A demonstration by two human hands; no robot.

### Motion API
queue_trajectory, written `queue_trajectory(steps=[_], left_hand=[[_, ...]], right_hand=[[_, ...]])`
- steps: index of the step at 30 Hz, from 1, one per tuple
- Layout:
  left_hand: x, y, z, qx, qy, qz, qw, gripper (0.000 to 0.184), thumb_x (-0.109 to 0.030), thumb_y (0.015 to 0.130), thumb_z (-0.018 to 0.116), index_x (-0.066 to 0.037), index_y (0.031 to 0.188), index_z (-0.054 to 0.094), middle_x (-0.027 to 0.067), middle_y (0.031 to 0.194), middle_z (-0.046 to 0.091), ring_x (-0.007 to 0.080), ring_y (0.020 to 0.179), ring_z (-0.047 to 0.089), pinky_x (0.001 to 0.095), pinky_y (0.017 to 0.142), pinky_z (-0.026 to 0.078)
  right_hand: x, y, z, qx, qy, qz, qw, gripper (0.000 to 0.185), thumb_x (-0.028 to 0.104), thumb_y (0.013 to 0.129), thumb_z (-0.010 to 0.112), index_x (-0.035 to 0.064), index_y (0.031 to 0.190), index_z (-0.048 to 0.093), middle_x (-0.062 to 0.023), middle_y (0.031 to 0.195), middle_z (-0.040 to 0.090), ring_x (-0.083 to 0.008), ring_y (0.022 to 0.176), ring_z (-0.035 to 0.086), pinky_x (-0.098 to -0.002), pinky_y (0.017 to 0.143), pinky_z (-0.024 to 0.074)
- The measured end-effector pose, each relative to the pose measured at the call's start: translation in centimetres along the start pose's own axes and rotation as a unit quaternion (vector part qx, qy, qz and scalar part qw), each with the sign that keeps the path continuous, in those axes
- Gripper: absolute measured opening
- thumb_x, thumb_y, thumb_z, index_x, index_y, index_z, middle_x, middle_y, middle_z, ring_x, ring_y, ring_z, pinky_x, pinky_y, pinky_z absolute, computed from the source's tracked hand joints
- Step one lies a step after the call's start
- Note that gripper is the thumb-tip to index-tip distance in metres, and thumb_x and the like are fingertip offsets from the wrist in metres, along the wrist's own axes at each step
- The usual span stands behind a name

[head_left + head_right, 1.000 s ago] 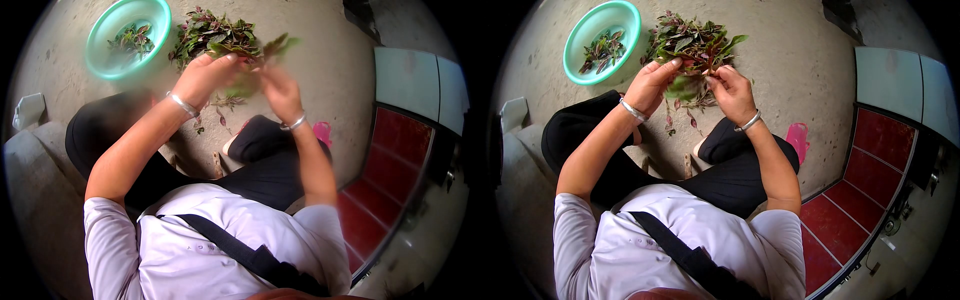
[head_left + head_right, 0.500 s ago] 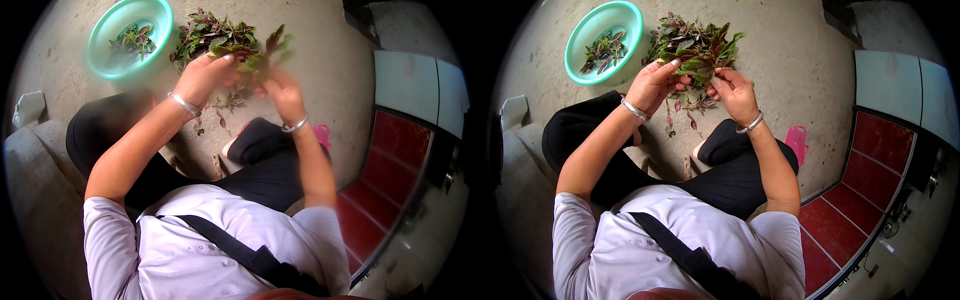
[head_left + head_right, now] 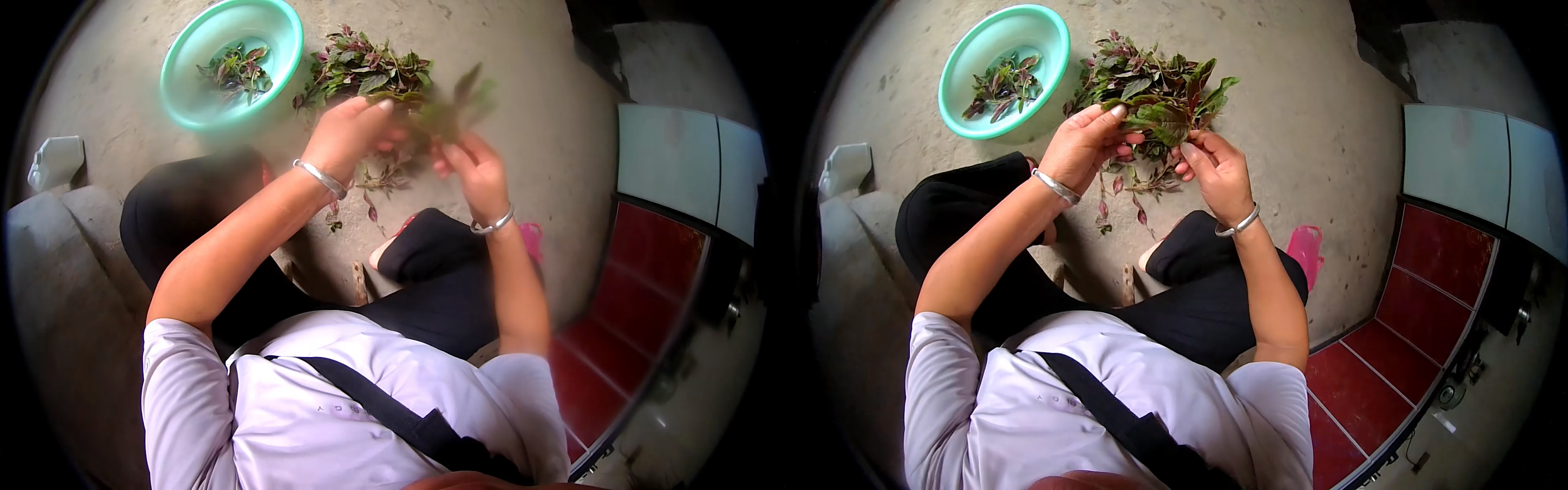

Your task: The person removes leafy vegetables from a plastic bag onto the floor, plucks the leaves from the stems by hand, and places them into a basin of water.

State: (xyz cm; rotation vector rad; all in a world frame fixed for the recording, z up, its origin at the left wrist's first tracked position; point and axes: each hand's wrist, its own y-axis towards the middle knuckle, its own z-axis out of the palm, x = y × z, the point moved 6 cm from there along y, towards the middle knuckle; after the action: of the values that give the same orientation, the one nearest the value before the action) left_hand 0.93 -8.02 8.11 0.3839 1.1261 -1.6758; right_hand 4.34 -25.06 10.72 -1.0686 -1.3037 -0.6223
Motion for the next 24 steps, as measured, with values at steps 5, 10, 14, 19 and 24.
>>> queue_trajectory(steps=[5, 10, 14, 19, 24], left_hand=[[-0.4, 0.0, -0.2, -0.029, 0.025, -0.010, 0.999, 0.033, -0.031, 0.090, 0.038, -0.002, 0.093, 0.053, 0.0090, 0.083, 0.061, 0.0149, 0.068, 0.052, 0.0257, 0.064, 0.041], [-0.6, -0.4, 0.0, 0.002, -0.064, -0.030, 0.997, 0.034, -0.032, 0.091, 0.040, -0.002, 0.099, 0.052, 0.0104, 0.093, 0.061, 0.0135, 0.075, 0.058, 0.0233, 0.066, 0.046], [-0.3, -0.1, 0.4, 0.050, -0.106, -0.035, 0.992, 0.035, -0.031, 0.091, 0.040, 0.000, 0.103, 0.050, 0.0117, 0.097, 0.061, 0.0133, 0.077, 0.058, 0.0233, 0.067, 0.046], [-0.9, -0.4, 0.8, 0.049, -0.043, -0.003, 0.998, 0.025, -0.023, 0.089, 0.045, -0.004, 0.103, 0.051, 0.0104, 0.100, 0.060, 0.0124, 0.078, 0.058, 0.0225, 0.065, 0.046], [-0.6, -0.1, 0.3, 0.046, -0.063, 0.015, 0.997, 0.013, -0.014, 0.086, 0.050, -0.006, 0.095, 0.054, 0.0068, 0.096, 0.060, 0.0112, 0.076, 0.058, 0.0215, 0.063, 0.046]], right_hand=[[0.2, -0.1, 0.0, 0.002, 0.006, -0.001, 1.000, 0.020, 0.011, 0.085, 0.051, -0.0035, 0.098, 0.053, -0.0066, 0.083, 0.060, -0.0087, 0.065, 0.055, -0.0205, 0.058, 0.0446], [0.3, -0.1, 0.0, -0.002, 0.033, 0.007, 0.999, 0.017, 0.012, 0.086, 0.050, -0.0006, 0.096, 0.056, -0.0052, 0.082, 0.059, -0.0082, 0.065, 0.054, -0.0204, 0.058, 0.0444], [0.0, 0.0, -0.4, -0.011, 0.066, 0.020, 0.998, 0.017, 0.012, 0.086, 0.050, -0.0002, 0.096, 0.056, -0.0055, 0.083, 0.059, -0.0087, 0.065, 0.054, -0.0207, 0.058, 0.0444], [0.1, -0.2, -0.3, -0.021, 0.072, 0.031, 0.997, 0.017, 0.012, 0.086, 0.050, -0.0012, 0.095, 0.056, -0.0064, 0.083, 0.059, -0.0092, 0.065, 0.054, -0.0211, 0.058, 0.0444], [0.1, -0.1, -0.3, -0.018, 0.072, 0.031, 0.997, 0.017, 0.012, 0.085, 0.050, -0.0013, 0.095, 0.056, -0.0065, 0.083, 0.058, -0.0092, 0.065, 0.054, -0.0212, 0.058, 0.0442]])
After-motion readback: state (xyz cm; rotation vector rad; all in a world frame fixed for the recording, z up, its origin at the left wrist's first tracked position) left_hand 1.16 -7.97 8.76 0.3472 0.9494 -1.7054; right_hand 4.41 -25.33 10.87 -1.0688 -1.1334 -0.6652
